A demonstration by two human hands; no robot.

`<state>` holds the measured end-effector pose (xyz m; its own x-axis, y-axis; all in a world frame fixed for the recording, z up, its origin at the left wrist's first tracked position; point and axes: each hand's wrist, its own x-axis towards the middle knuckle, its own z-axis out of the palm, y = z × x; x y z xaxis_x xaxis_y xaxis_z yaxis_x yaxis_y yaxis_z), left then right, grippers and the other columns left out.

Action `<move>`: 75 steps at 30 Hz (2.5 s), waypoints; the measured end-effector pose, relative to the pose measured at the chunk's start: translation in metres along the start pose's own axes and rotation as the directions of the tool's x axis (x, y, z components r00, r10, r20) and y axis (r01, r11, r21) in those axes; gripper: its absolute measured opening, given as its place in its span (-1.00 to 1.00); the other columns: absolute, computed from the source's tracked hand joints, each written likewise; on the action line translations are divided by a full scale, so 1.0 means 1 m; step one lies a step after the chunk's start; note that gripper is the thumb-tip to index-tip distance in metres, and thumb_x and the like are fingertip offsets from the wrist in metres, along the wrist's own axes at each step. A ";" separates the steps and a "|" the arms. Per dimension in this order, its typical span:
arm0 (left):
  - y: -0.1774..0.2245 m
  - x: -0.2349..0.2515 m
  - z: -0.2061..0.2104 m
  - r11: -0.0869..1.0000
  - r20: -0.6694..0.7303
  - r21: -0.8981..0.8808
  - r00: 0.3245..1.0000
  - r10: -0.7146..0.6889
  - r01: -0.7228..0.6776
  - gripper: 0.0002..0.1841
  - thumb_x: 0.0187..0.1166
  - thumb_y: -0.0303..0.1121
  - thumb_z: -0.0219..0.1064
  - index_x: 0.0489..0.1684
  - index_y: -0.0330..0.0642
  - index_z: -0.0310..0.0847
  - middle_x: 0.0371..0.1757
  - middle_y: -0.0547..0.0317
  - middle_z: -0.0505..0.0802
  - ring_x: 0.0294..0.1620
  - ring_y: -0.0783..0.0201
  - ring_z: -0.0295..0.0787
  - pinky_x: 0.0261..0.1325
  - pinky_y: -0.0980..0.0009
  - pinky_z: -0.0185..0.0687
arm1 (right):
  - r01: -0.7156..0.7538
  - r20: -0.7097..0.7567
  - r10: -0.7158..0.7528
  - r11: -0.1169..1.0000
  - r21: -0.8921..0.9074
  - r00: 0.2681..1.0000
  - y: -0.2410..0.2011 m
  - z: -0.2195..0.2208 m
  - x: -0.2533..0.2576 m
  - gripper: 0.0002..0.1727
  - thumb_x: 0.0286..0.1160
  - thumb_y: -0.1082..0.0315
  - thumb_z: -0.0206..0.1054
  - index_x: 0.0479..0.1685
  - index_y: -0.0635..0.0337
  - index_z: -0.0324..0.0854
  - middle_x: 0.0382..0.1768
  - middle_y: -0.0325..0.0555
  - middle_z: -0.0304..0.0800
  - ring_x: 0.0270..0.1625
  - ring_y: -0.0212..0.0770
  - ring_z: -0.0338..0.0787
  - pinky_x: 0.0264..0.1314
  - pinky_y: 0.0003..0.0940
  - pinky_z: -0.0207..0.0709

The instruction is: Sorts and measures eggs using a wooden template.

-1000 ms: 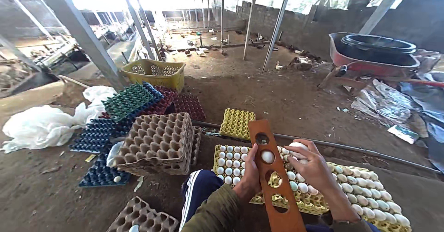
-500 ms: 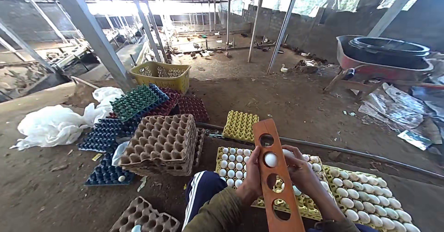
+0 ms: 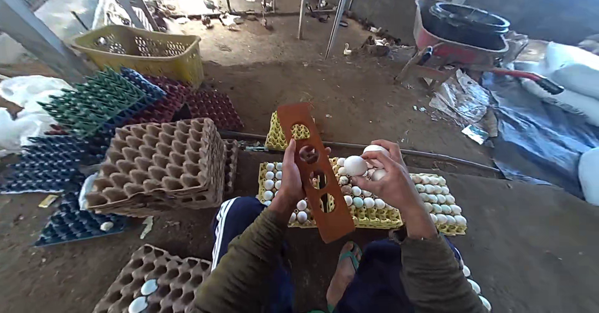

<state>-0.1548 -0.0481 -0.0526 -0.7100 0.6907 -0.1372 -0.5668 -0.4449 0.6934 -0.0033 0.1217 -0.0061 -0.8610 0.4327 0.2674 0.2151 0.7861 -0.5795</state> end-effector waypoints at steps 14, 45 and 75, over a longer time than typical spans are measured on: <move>-0.029 0.002 0.017 0.944 -0.169 0.320 0.975 0.142 -0.082 -0.46 0.86 0.04 -0.24 0.75 0.10 0.02 0.32 -0.01 0.67 0.21 0.11 0.72 0.15 0.06 0.71 | 0.093 0.169 -0.015 0.878 -0.469 0.986 -0.074 0.032 -0.023 -0.56 0.17 0.24 0.64 0.11 0.10 0.79 0.61 0.25 0.37 0.29 0.35 0.67 -0.10 0.08 0.73; -0.033 0.005 0.028 0.998 0.040 0.023 0.998 0.050 -0.050 -0.21 0.79 0.20 -0.61 0.42 -0.08 0.49 0.21 -0.07 0.82 0.06 0.01 0.86 -0.01 0.11 0.83 | 0.343 -0.441 -0.402 0.915 -0.210 0.802 -0.021 -0.012 -0.068 -0.50 0.08 0.08 0.76 0.06 -0.01 0.79 0.47 0.15 0.52 0.48 -0.04 0.58 0.39 -0.23 0.62; -0.091 0.075 0.016 0.967 0.414 0.234 0.910 -0.007 -0.099 -0.60 0.84 -0.16 -0.14 0.41 -0.14 0.45 0.20 0.16 0.80 0.17 0.24 0.81 0.24 0.33 0.76 | 0.466 -0.383 0.285 -0.333 0.820 0.878 0.041 -0.056 -0.244 -0.13 0.18 -0.59 0.27 0.18 -0.03 0.74 0.13 0.08 0.82 -0.24 -0.21 0.85 -0.44 -0.52 0.62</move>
<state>-0.1497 0.0533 -0.1152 -0.4694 0.8678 0.1633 -0.3795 -0.3652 0.8501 0.2410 0.0729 -0.0516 -0.5184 0.7735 0.3646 -0.8505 -0.4221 -0.3138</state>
